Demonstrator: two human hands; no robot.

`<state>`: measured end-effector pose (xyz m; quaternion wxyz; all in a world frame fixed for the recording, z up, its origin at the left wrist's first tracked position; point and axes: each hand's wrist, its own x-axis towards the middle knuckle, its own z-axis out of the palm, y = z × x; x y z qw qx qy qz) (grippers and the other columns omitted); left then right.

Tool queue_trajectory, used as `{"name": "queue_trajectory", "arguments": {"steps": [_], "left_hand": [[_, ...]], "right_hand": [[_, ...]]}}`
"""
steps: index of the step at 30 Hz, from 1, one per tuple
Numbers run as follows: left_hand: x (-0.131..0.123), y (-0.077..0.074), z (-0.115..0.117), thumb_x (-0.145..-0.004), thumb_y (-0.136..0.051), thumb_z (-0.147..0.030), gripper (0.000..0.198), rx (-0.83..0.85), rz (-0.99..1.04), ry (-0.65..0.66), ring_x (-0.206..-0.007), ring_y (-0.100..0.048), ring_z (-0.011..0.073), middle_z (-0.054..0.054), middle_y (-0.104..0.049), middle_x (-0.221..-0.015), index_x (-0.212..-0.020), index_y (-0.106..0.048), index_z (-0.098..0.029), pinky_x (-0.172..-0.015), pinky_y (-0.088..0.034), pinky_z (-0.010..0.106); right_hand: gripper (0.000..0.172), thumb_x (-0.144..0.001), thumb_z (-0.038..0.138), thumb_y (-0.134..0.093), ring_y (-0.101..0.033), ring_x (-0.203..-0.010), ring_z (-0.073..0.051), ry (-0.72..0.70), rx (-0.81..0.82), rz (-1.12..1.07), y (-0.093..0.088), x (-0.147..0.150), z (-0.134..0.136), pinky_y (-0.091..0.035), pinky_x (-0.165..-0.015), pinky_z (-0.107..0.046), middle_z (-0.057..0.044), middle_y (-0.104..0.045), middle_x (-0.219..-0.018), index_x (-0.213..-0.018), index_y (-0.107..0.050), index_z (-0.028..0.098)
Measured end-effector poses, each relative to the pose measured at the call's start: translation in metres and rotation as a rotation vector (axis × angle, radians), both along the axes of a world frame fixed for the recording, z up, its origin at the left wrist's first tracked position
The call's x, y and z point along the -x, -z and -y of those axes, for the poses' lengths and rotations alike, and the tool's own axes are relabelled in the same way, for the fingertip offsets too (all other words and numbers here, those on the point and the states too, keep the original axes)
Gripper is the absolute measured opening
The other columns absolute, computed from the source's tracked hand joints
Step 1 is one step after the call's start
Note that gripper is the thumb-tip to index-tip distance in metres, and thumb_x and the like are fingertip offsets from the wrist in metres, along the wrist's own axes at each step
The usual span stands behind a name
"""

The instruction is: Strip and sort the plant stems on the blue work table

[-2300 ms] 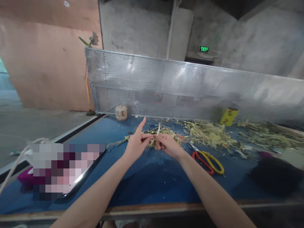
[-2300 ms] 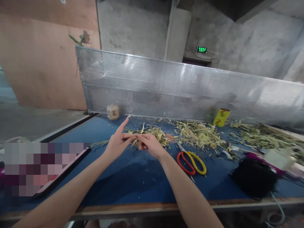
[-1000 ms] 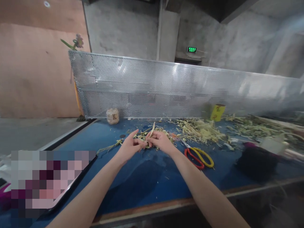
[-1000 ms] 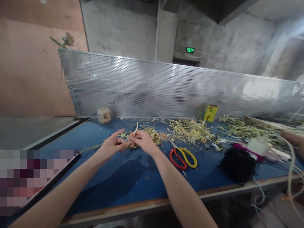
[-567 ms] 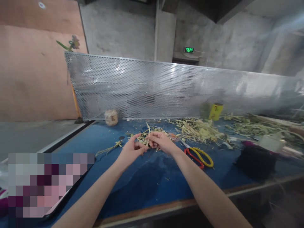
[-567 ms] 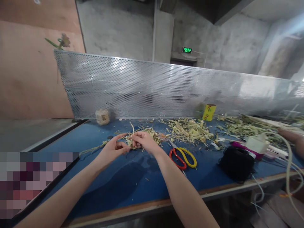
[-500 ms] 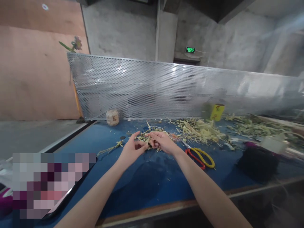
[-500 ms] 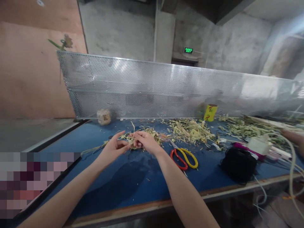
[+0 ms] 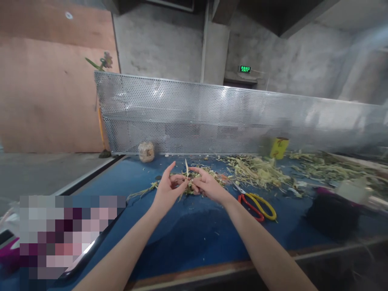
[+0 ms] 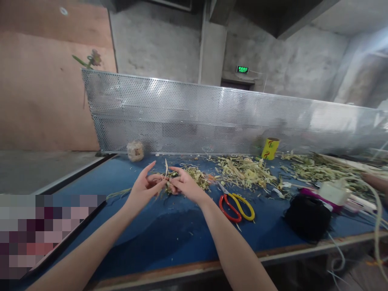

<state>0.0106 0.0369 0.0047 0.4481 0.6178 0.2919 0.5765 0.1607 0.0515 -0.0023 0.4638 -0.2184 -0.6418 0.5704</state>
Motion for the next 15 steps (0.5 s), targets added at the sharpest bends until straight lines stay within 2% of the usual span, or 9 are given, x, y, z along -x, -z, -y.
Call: {"name": "queue_trajectory", "arguments": {"steps": [7,10,15], "left_hand": [[0.0035,-0.0023,0.0031,-0.066,-0.062,-0.024,0.071,-0.065,-0.053,-0.063,-0.056,-0.053,0.0085,0.002,-0.058,-0.078,-0.126,-0.025,-0.020,-0.049,-0.042,0.020],[0.0026,-0.0019,0.0042,-0.068,-0.060,-0.026,0.065,-0.066,-0.048,-0.067,-0.051,-0.053,0.0082,0.001,-0.058,-0.078,-0.123,-0.028,-0.020,-0.042,-0.038,0.018],[-0.0013,-0.0017,0.0068,-0.070,-0.058,-0.028,0.080,0.039,-0.059,0.053,-0.047,-0.057,0.0107,0.005,-0.058,-0.090,-0.131,-0.007,-0.026,-0.030,-0.029,0.016]], "right_hand": [[0.050,-0.074,0.028,-0.056,-0.038,-0.046,-0.006,0.022,-0.066,0.039,-0.0021,0.0020,0.0027,-0.030,-0.047,-0.020,0.008,-0.047,-0.051,-0.118,-0.033,0.019],[0.050,-0.074,0.026,-0.056,-0.040,-0.047,-0.007,0.043,-0.082,0.055,-0.0049,0.0018,0.0051,-0.031,-0.048,-0.020,0.008,-0.047,-0.051,-0.117,-0.032,0.018],[0.052,-0.072,0.025,-0.057,-0.044,-0.049,-0.007,0.085,-0.085,0.125,-0.0090,0.0025,0.0091,-0.033,-0.049,-0.020,0.008,-0.047,-0.051,-0.117,-0.032,0.016]]}}
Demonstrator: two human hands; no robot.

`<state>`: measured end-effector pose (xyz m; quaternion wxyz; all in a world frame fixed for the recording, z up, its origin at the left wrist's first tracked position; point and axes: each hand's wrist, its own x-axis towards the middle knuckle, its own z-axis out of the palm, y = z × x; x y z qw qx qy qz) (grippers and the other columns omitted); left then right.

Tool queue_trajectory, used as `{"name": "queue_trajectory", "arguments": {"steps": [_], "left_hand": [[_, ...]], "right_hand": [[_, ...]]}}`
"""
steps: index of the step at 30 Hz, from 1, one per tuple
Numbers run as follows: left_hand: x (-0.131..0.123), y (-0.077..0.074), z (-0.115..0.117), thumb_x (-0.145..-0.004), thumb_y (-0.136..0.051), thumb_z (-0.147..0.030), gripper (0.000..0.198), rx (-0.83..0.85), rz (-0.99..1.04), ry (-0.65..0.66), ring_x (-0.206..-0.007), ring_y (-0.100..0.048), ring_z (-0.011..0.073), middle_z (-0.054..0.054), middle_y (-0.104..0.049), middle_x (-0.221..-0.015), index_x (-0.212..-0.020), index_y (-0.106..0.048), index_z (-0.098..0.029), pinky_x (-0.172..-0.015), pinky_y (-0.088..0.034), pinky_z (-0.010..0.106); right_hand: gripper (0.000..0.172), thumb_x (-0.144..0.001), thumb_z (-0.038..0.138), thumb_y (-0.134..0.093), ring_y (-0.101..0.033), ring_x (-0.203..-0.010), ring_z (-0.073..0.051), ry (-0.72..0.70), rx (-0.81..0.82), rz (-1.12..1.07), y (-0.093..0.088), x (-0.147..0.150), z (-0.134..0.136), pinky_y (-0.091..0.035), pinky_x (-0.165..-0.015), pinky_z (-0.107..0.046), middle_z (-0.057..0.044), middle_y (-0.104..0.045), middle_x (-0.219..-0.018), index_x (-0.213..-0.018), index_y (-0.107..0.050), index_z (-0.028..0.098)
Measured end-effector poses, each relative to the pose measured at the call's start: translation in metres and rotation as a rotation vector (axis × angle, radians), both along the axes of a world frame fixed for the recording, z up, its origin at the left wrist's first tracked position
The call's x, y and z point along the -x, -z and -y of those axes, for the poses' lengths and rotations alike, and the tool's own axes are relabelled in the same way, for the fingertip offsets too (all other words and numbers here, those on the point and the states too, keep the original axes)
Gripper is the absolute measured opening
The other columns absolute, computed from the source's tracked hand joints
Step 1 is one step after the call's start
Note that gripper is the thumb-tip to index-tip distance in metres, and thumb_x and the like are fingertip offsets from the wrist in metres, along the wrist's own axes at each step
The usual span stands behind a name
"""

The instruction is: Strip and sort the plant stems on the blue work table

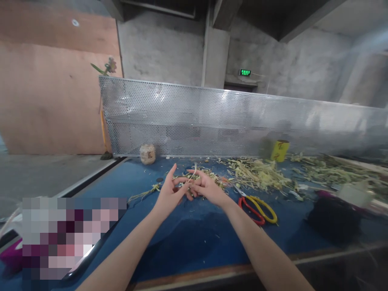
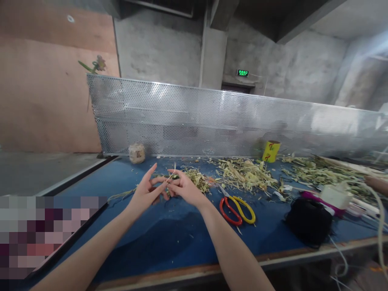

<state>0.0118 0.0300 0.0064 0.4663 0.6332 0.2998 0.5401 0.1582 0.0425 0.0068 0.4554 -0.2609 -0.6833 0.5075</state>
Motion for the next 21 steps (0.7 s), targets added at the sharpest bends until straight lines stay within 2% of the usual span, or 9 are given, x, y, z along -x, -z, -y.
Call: {"name": "queue_trajectory", "arguments": {"steps": [3,9,14,19,21], "left_hand": [[-0.001,0.000,-0.001,-0.070,-0.058,-0.028,0.083,0.020,-0.007,0.041,-0.048,-0.058,0.0121,0.007,-0.060,-0.089,-0.133,-0.004,-0.025,-0.030,-0.032,0.016],[0.003,0.000,-0.008,-0.068,-0.060,-0.027,0.080,-0.041,0.044,0.003,-0.051,-0.057,0.0128,0.001,-0.060,-0.070,-0.132,-0.013,-0.018,-0.035,-0.040,0.019],[0.004,-0.001,-0.011,-0.065,-0.063,-0.024,0.080,-0.019,0.096,0.002,-0.044,-0.052,0.0098,-0.004,-0.058,-0.057,-0.130,-0.017,-0.014,-0.040,-0.044,0.022],[0.003,-0.001,-0.012,-0.066,-0.062,-0.025,0.085,0.093,0.067,0.033,-0.047,-0.055,0.0122,-0.003,-0.059,-0.058,-0.132,-0.010,-0.013,-0.036,-0.039,0.019],[0.002,0.000,-0.011,-0.072,-0.056,-0.028,0.081,0.159,0.034,0.061,-0.046,-0.055,0.0122,-0.003,-0.058,-0.053,-0.133,-0.006,-0.013,-0.034,-0.035,0.018]], "right_hand": [[0.053,-0.071,0.023,-0.057,-0.045,-0.049,-0.007,0.002,0.002,-0.018,0.001,0.001,0.000,-0.035,-0.051,-0.021,0.008,-0.048,-0.053,-0.117,-0.032,0.017],[0.049,-0.075,0.024,-0.053,-0.047,-0.053,-0.008,0.000,-0.057,0.027,-0.001,0.000,0.003,-0.037,-0.057,-0.024,0.007,-0.049,-0.052,-0.119,-0.034,0.017],[0.046,-0.076,0.024,-0.052,-0.045,-0.052,-0.008,-0.018,-0.121,0.074,-0.003,-0.001,0.007,-0.037,-0.056,-0.023,0.008,-0.047,-0.051,-0.118,-0.035,0.018],[0.047,-0.078,0.026,-0.049,-0.043,-0.045,-0.007,-0.008,-0.081,0.124,-0.001,-0.002,0.003,-0.033,-0.048,-0.020,0.007,-0.051,-0.051,-0.121,-0.032,0.019],[0.040,-0.081,0.032,-0.045,-0.044,-0.045,-0.008,0.018,-0.058,0.188,-0.001,-0.003,0.001,-0.032,-0.047,-0.020,0.005,-0.051,-0.052,-0.117,-0.039,0.019]]}}
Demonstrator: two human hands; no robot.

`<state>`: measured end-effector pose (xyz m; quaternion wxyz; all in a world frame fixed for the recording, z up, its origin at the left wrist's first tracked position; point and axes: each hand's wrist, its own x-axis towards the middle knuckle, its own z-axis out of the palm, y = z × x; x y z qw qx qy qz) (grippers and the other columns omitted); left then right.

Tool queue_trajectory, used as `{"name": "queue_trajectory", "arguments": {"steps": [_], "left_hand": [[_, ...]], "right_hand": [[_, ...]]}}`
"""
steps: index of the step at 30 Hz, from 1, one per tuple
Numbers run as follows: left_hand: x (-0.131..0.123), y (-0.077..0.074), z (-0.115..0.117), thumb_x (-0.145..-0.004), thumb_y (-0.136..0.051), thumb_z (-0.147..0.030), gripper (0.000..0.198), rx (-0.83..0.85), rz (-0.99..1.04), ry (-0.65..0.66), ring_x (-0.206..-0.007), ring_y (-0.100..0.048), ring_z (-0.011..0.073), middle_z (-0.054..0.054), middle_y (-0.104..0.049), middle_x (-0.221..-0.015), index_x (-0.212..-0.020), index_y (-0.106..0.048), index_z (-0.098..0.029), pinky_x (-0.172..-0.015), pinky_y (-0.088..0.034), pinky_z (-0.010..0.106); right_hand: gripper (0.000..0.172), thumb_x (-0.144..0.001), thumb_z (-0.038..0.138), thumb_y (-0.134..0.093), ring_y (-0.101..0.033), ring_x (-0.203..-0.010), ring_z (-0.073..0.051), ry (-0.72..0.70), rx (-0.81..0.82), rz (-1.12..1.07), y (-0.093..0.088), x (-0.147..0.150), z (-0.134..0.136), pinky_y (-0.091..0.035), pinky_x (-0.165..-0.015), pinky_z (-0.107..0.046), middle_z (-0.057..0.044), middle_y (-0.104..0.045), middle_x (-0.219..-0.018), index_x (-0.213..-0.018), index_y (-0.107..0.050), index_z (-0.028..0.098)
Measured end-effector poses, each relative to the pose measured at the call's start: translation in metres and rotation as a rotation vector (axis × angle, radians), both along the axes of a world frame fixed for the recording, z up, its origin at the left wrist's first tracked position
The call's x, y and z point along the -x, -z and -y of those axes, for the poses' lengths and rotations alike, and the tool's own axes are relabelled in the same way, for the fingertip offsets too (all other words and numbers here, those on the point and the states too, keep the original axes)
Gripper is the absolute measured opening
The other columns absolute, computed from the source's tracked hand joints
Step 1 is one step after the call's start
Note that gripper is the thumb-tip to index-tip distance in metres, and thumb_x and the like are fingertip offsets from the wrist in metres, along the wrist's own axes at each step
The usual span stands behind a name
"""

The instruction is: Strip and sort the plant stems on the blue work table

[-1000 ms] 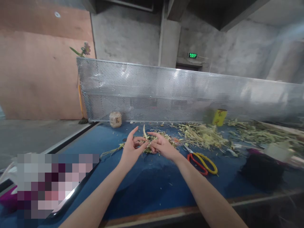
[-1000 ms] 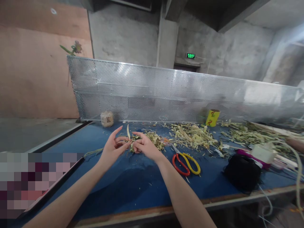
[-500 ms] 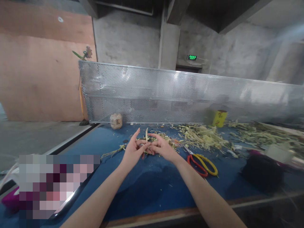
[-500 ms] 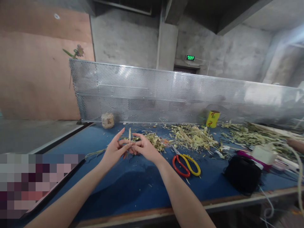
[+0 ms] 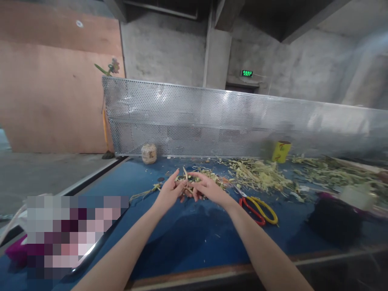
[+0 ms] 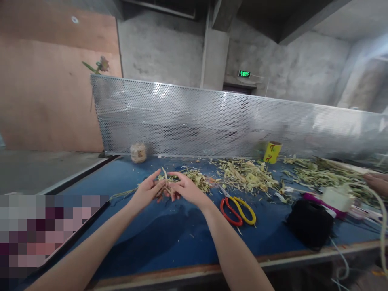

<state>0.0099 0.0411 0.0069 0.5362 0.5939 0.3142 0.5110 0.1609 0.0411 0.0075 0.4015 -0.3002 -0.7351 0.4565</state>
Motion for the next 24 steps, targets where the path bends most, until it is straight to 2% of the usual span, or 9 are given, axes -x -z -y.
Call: {"name": "queue_trajectory", "arguments": {"steps": [4,7,9,12,16,20,24], "left_hand": [[-0.004,0.002,0.002,-0.076,-0.051,-0.032,0.073,0.084,0.022,0.029,-0.045,-0.051,0.0111,-0.004,-0.054,-0.051,-0.134,-0.009,-0.014,-0.031,-0.031,0.017],[-0.005,0.002,0.005,-0.075,-0.053,-0.036,0.076,0.078,-0.001,0.054,-0.045,-0.051,0.0116,-0.004,-0.054,-0.050,-0.134,-0.010,-0.014,-0.030,-0.031,0.018],[-0.004,0.001,0.007,-0.073,-0.054,-0.037,0.077,0.034,-0.044,0.070,-0.042,-0.049,0.0103,-0.004,-0.054,-0.049,-0.133,-0.012,-0.013,-0.031,-0.032,0.017],[-0.004,-0.002,0.009,-0.070,-0.058,-0.035,0.075,-0.013,-0.090,0.063,-0.039,-0.047,0.0081,-0.004,-0.056,-0.052,-0.130,-0.018,-0.012,-0.031,-0.033,0.016],[-0.004,-0.003,0.007,-0.066,-0.063,-0.031,0.070,-0.024,-0.049,0.029,-0.050,-0.055,0.0111,0.000,-0.060,-0.063,-0.123,-0.028,-0.012,-0.032,-0.035,0.016],[-0.003,0.002,0.003,-0.063,-0.066,-0.027,0.061,0.070,0.040,0.083,-0.059,-0.059,0.0128,0.001,-0.061,-0.068,-0.115,-0.036,-0.013,-0.043,-0.042,0.019],[-0.003,0.004,0.005,-0.060,-0.069,-0.022,0.061,0.171,0.101,0.137,-0.065,-0.061,0.0140,0.002,-0.062,-0.071,-0.112,-0.039,-0.013,-0.050,-0.044,0.021]], "right_hand": [[0.028,-0.076,0.040,-0.051,-0.049,-0.056,-0.011,0.145,-0.110,0.064,0.001,-0.001,-0.003,-0.037,-0.054,-0.024,0.000,-0.053,-0.062,-0.089,-0.061,0.018],[0.022,-0.071,0.037,-0.058,-0.051,-0.072,-0.014,0.242,-0.246,0.050,0.002,-0.002,-0.005,-0.039,-0.064,-0.026,-0.003,-0.055,-0.077,-0.080,-0.066,0.019],[0.018,-0.069,0.034,-0.060,-0.051,-0.074,-0.014,0.281,-0.285,0.021,0.003,-0.002,-0.006,-0.039,-0.065,-0.026,-0.004,-0.054,-0.080,-0.077,-0.067,0.019],[0.014,-0.070,0.030,-0.060,-0.051,-0.068,-0.013,0.319,-0.304,-0.027,0.003,0.000,-0.006,-0.039,-0.063,-0.025,-0.003,-0.055,-0.071,-0.068,-0.066,0.018],[0.019,-0.073,0.027,-0.057,-0.052,-0.061,-0.012,0.375,-0.382,-0.040,0.003,0.003,-0.005,-0.039,-0.060,-0.024,-0.002,-0.056,-0.060,-0.058,-0.063,0.017],[0.020,-0.073,0.023,-0.056,-0.052,-0.060,-0.012,0.467,-0.482,-0.054,0.005,0.008,-0.004,-0.040,-0.059,-0.023,-0.002,-0.057,-0.058,-0.055,-0.062,0.016],[0.023,-0.073,0.021,-0.055,-0.049,-0.058,-0.012,0.539,-0.564,-0.082,0.008,0.013,0.000,-0.038,-0.056,-0.022,0.000,-0.051,-0.054,-0.051,-0.058,0.016]]}}
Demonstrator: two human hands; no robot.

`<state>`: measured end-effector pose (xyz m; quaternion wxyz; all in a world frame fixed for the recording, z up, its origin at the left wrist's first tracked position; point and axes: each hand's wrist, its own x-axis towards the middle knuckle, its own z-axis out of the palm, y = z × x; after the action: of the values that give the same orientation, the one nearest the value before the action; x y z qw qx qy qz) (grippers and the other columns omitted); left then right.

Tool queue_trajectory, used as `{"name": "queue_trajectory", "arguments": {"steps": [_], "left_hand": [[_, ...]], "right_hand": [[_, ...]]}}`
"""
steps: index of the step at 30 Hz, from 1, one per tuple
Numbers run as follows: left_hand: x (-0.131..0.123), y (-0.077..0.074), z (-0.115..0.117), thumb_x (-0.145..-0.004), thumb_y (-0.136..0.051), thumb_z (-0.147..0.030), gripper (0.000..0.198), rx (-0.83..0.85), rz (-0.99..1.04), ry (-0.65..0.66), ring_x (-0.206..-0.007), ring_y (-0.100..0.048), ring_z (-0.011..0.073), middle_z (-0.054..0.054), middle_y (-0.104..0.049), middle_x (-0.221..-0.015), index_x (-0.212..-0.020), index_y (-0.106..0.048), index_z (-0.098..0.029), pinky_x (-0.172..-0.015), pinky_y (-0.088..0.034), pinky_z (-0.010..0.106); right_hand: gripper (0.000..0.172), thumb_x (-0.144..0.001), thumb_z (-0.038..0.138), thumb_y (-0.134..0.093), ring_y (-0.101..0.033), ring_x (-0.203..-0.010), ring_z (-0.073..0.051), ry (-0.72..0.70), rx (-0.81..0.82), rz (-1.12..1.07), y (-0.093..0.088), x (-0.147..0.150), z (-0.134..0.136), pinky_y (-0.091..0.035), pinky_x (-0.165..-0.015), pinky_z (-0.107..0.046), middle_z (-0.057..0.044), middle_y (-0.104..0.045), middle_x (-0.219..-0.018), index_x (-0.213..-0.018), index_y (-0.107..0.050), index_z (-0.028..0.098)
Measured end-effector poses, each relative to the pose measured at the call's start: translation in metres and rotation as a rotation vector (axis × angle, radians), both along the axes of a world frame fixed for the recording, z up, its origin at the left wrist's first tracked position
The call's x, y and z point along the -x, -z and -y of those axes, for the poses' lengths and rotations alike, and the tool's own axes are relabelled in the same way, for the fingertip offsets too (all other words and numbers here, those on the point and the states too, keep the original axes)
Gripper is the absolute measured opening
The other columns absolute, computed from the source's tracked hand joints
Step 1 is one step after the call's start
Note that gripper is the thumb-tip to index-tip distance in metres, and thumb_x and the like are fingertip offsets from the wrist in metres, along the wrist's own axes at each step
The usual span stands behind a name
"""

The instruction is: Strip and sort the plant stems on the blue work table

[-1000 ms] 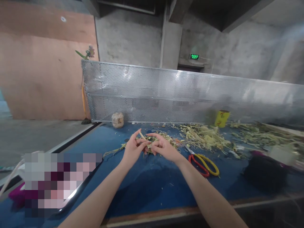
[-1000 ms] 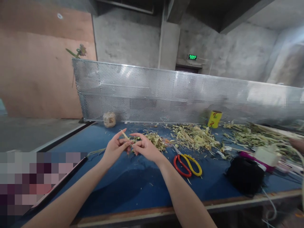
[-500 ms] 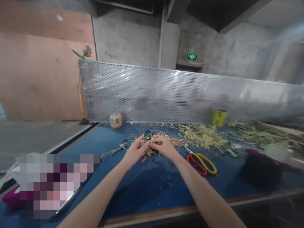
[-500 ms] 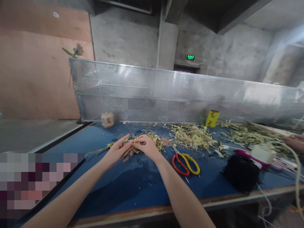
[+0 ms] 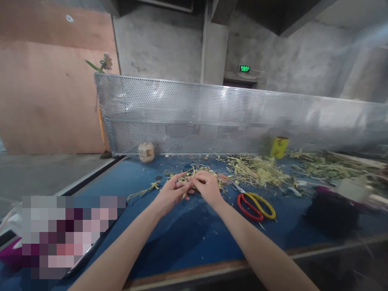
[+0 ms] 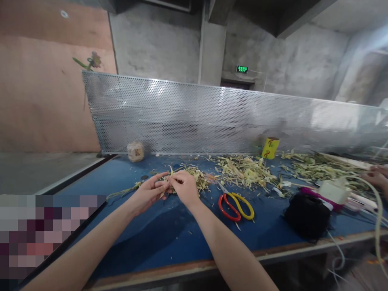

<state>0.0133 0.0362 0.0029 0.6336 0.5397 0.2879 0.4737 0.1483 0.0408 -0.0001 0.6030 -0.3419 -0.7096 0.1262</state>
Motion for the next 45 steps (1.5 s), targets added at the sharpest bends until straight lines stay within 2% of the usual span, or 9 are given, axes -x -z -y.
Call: {"name": "queue_trajectory", "arguments": {"steps": [4,7,13,18,21,28,36,41,45], "left_hand": [[-0.002,0.000,0.003,-0.059,-0.070,-0.022,0.065,0.001,-0.013,0.000,-0.063,-0.060,0.0139,0.003,-0.063,-0.067,-0.114,-0.038,-0.009,-0.054,-0.045,0.023],[-0.003,0.002,0.002,-0.062,-0.068,-0.024,0.066,-0.041,-0.012,-0.029,-0.061,-0.059,0.0128,0.005,-0.065,-0.073,-0.118,-0.035,-0.011,-0.051,-0.043,0.021],[-0.003,0.005,0.002,-0.071,-0.059,-0.027,0.080,-0.086,-0.108,-0.174,-0.058,-0.061,0.0148,-0.002,-0.061,-0.056,-0.133,-0.011,-0.011,-0.043,-0.037,0.018],[-0.003,0.003,0.001,-0.076,-0.052,-0.023,0.082,-0.132,-0.142,-0.248,-0.043,-0.053,0.0086,-0.006,-0.055,-0.046,-0.134,0.005,-0.009,-0.036,-0.028,0.014],[-0.002,0.003,0.000,-0.076,-0.052,-0.021,0.085,-0.198,-0.099,-0.213,-0.041,-0.051,0.0070,-0.004,-0.062,-0.055,-0.133,0.011,-0.012,-0.037,-0.032,0.015],[-0.002,0.008,-0.001,-0.078,-0.049,-0.026,0.087,-0.349,-0.117,-0.163,-0.047,-0.058,0.0101,0.008,-0.066,-0.093,-0.131,0.020,-0.023,-0.050,-0.049,0.026],[-0.001,0.002,0.006,-0.080,-0.046,-0.030,0.081,-0.399,-0.133,-0.161,-0.041,-0.058,0.0113,0.010,-0.064,-0.099,-0.130,0.018,-0.032,-0.042,-0.049,0.026],[0.001,0.005,0.000,-0.077,-0.050,-0.028,0.094,-0.324,-0.129,-0.174,-0.051,-0.061,0.0121,0.015,-0.059,-0.109,-0.125,0.030,-0.027,-0.044,-0.047,0.023],[0.003,0.008,-0.004,-0.069,-0.060,-0.027,0.103,-0.333,-0.156,-0.257,-0.057,-0.060,0.0112,0.017,-0.045,-0.125,-0.127,0.026,-0.027,-0.044,-0.046,0.022]], "right_hand": [[0.027,-0.073,0.023,-0.054,-0.046,-0.056,-0.011,0.046,0.007,-0.039,0.000,0.002,0.003,-0.036,-0.054,-0.022,0.000,-0.047,-0.053,-0.047,-0.056,0.017],[0.023,-0.070,0.026,-0.057,-0.046,-0.054,-0.011,0.065,0.144,-0.109,0.001,0.001,-0.002,-0.036,-0.053,-0.023,0.000,-0.048,-0.055,-0.050,-0.058,0.016],[0.035,-0.072,0.048,-0.048,-0.035,-0.040,-0.007,-0.232,0.575,-0.161,0.009,-0.001,-0.018,-0.027,-0.039,-0.020,0.003,-0.048,-0.053,-0.079,-0.060,0.016],[0.041,-0.068,0.054,-0.052,-0.037,-0.037,-0.005,-0.375,0.657,-0.145,0.012,0.001,-0.018,-0.029,-0.040,-0.019,0.006,-0.046,-0.047,-0.079,-0.055,0.015],[0.040,-0.071,0.053,-0.050,-0.041,-0.038,-0.005,-0.448,0.719,-0.156,0.009,0.000,-0.014,-0.028,-0.040,-0.018,0.004,-0.051,-0.049,-0.080,-0.054,0.015],[0.026,-0.066,0.036,-0.062,-0.034,-0.037,-0.003,-0.562,0.740,-0.208,0.007,-0.004,-0.010,-0.024,-0.041,-0.018,0.006,-0.049,-0.047,-0.074,-0.054,0.013],[0.024,-0.067,0.036,-0.060,-0.038,-0.042,-0.004,-0.497,0.668,-0.016,-0.005,-0.007,-0.002,-0.025,-0.043,-0.018,0.005,-0.048,-0.047,-0.071,-0.057,0.012],[0.025,-0.068,0.036,-0.058,-0.044,-0.046,-0.006,-0.465,0.610,0.008,-0.006,-0.006,-0.002,-0.029,-0.045,-0.019,0.004,-0.051,-0.052,-0.080,-0.057,0.014],[0.027,-0.069,0.040,-0.057,-0.046,-0.048,-0.008,-0.398,0.559,-0.050,-0.006,-0.007,-0.004,-0.034,-0.049,-0.021,0.004,-0.051,-0.053,-0.080,-0.055,0.015]]}}
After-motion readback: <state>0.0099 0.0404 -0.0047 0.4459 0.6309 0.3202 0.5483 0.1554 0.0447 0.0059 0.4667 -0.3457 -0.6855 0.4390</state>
